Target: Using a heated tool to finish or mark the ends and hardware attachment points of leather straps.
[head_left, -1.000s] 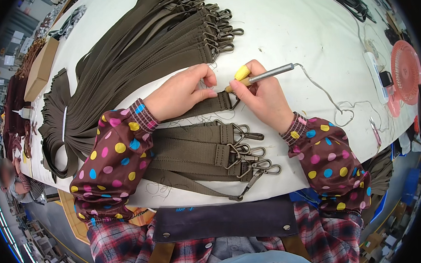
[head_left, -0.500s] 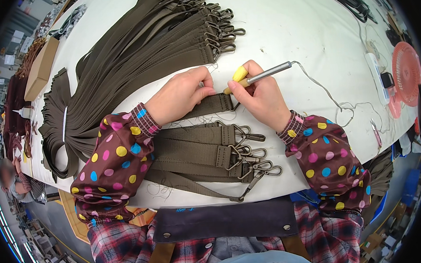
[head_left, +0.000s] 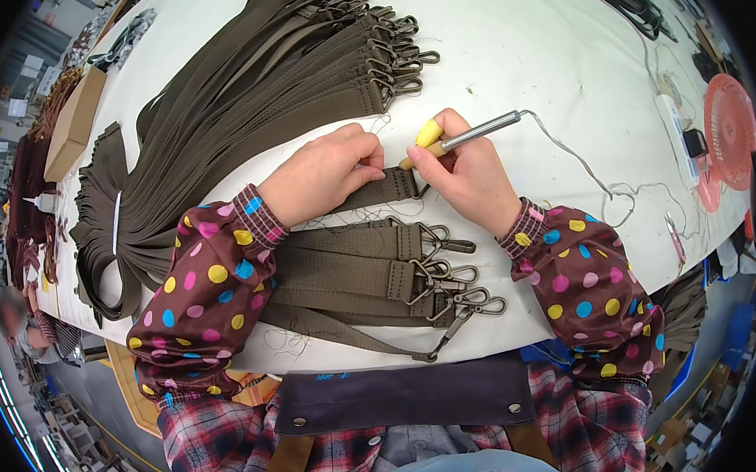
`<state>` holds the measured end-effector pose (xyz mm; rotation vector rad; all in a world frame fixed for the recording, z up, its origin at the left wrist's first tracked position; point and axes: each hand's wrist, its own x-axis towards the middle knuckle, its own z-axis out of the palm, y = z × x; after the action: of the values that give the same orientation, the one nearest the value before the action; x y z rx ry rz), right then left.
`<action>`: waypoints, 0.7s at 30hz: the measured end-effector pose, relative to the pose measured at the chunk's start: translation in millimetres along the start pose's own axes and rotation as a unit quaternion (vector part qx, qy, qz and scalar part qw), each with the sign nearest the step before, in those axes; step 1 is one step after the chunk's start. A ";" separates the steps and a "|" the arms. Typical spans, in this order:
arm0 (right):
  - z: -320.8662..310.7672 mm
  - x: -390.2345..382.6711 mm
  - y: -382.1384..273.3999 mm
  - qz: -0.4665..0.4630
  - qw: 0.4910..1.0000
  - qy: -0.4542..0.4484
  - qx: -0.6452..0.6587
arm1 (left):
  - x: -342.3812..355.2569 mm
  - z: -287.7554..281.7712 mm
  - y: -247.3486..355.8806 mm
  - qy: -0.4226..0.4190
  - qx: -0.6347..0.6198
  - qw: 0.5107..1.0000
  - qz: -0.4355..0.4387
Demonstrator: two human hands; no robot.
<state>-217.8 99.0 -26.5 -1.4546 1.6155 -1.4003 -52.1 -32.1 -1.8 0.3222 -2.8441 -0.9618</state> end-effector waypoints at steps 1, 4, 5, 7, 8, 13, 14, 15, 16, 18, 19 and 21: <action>-0.4 -0.5 -0.6 0.004 1.000 -0.007 -0.001 | 0.0 0.1 0.3 -0.005 -0.002 1.000 -0.012; -0.1 -0.6 -1.7 0.008 1.000 -0.014 0.001 | 0.3 1.4 -2.4 0.035 -0.028 0.999 0.006; -0.4 -0.9 -1.0 0.009 1.000 -0.015 0.002 | 1.2 1.0 -0.2 0.034 -0.029 0.999 0.007; -0.8 -1.2 0.1 0.006 1.000 -0.013 0.000 | 2.6 -0.4 5.8 -0.014 -0.118 0.985 -0.121; -0.8 -1.2 -0.2 0.002 1.000 -0.012 -0.001 | 3.0 -0.4 7.2 -0.014 -0.118 0.986 -0.121; 0.8 0.4 0.7 0.000 1.000 -0.006 0.004 | 2.8 -1.3 9.8 -0.026 -0.174 0.970 -0.166; 0.8 0.5 1.1 -0.001 1.000 -0.008 0.003 | 2.7 -1.2 9.7 -0.027 -0.174 0.970 -0.166; 0.8 0.5 1.6 -0.001 1.000 -0.008 0.003 | 2.6 -0.9 9.3 -0.026 -0.175 0.970 -0.166; 0.8 0.5 2.2 0.000 1.000 -0.009 0.002 | 2.5 -0.6 8.9 -0.026 -0.176 0.970 -0.166; 0.7 0.4 2.8 0.002 1.000 -0.010 0.000 | 2.9 -0.1 8.5 -0.026 -0.178 0.969 -0.167; 0.8 0.4 2.8 0.002 1.000 -0.010 0.002 | 3.1 0.1 8.3 -0.027 -0.179 0.969 -0.169; 1.0 0.4 2.9 0.002 1.000 -0.010 0.005 | 3.2 0.1 8.0 -0.027 -0.178 0.969 -0.168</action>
<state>-218.1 98.0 -29.5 -1.4553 1.5966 -1.3846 -56.6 -26.7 3.1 0.7601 -2.6352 -1.5360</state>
